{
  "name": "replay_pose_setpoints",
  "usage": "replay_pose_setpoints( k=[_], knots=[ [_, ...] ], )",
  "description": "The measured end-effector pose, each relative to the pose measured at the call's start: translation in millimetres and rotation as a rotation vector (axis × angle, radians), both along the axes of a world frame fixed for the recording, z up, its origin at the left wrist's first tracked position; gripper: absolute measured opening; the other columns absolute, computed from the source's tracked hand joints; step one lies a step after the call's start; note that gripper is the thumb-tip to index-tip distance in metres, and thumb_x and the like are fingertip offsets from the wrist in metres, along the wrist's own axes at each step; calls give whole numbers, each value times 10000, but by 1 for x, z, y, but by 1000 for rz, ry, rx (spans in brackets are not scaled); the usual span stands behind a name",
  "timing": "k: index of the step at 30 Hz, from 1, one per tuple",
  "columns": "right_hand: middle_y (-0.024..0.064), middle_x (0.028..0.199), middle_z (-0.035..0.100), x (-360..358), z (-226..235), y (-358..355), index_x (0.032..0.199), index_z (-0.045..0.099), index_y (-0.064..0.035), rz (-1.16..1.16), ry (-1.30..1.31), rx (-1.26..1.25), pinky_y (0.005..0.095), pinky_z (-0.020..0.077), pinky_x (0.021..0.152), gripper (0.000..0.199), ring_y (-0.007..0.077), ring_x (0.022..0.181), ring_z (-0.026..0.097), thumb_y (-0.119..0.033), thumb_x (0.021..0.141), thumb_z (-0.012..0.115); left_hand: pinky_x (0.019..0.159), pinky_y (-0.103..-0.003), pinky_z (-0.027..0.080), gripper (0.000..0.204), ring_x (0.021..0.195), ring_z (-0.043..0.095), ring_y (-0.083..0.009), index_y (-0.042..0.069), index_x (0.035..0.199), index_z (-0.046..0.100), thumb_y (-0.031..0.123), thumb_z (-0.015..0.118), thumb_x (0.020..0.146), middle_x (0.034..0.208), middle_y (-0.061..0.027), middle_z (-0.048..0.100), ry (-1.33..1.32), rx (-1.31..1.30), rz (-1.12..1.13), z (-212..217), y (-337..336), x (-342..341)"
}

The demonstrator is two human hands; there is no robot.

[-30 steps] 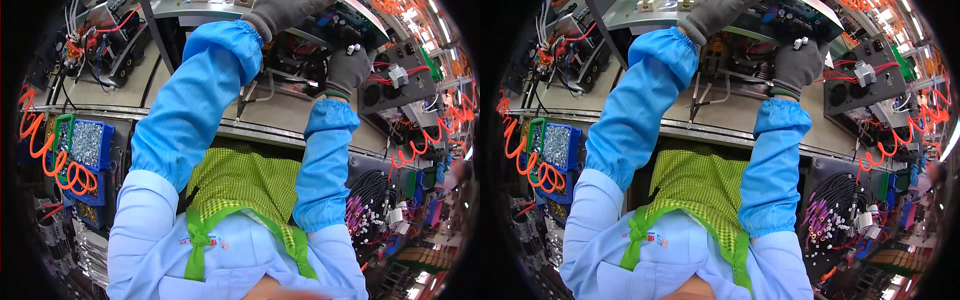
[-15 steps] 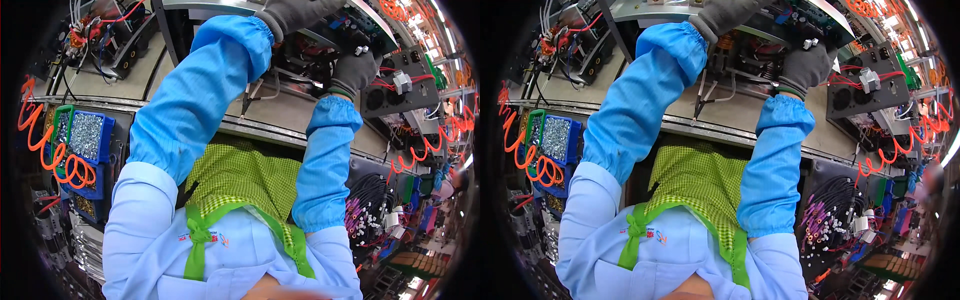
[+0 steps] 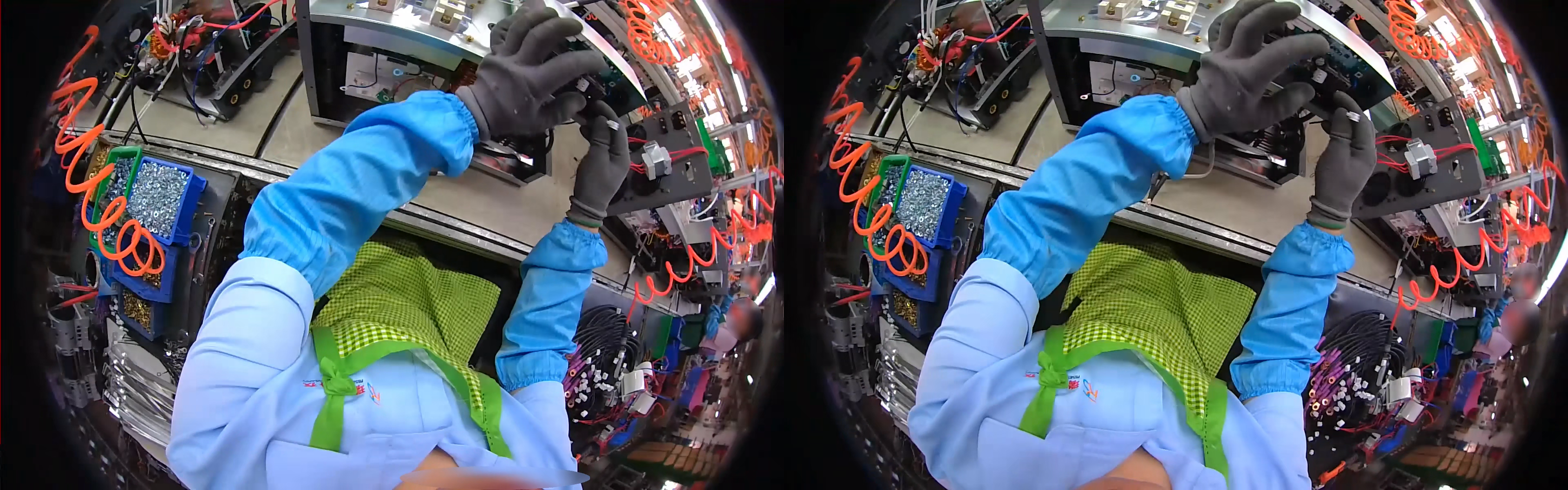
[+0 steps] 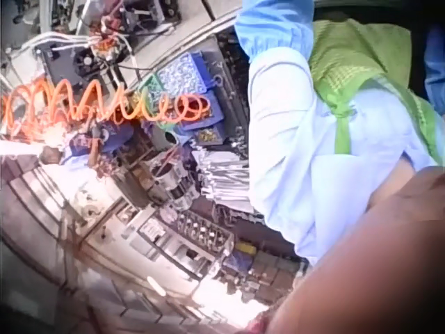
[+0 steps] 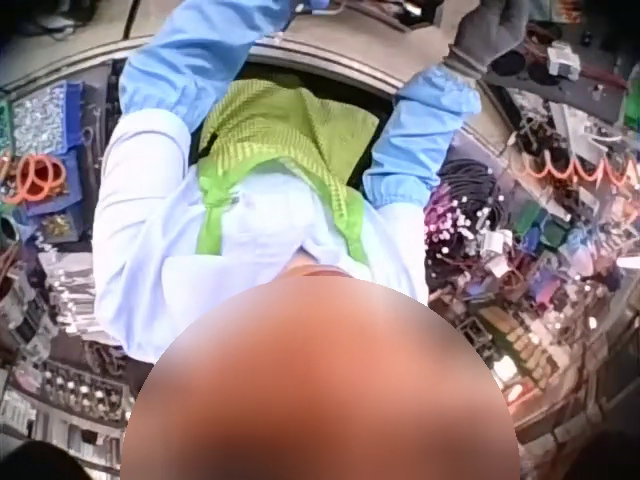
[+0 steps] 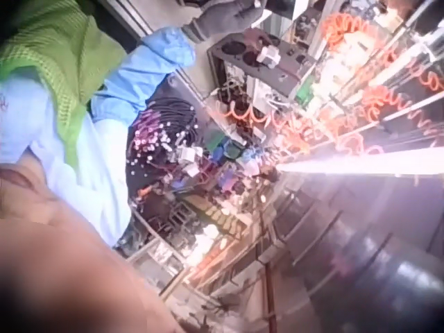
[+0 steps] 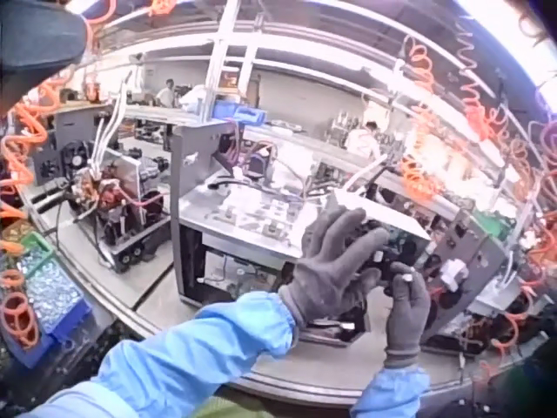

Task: Assemble internal electronic components including a circuit board and capacitor into a metal chassis using a power screwdriver.

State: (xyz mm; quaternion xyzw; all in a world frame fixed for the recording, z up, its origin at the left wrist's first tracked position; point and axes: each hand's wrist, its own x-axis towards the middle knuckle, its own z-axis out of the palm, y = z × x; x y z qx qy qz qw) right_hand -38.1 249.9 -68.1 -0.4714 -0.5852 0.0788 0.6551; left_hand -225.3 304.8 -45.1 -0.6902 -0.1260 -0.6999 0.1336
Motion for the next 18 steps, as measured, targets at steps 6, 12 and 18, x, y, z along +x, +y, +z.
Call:
replay_pose_setpoints(
  k=[6,12,18],
  knots=[
    [74,1008,633,-10,37,-46,1113,610,45,213,53,43,280,453,853,251,151,925,579,-144,978,514,658,-344,527,415,776,644,-247,106,1172,585,235,712,799,900,-108,624,50,-203,-422,8,-17,11],
    [90,913,630,1,40,-59,1069,609,28,210,-494,-283,291,460,750,218,153,837,579,-146,958,540,617,-351,522,279,748,643,-286,108,1089,632,219,682,839,878,-123,630,299,-325,-455,-11,-32,19],
    [68,922,645,-7,33,-62,1089,617,15,175,-679,-314,257,455,749,219,131,825,580,-131,935,564,603,-368,516,204,719,629,-310,95,1020,635,193,676,846,843,-113,630,354,-334,-400,-22,-34,11]
  ],
)
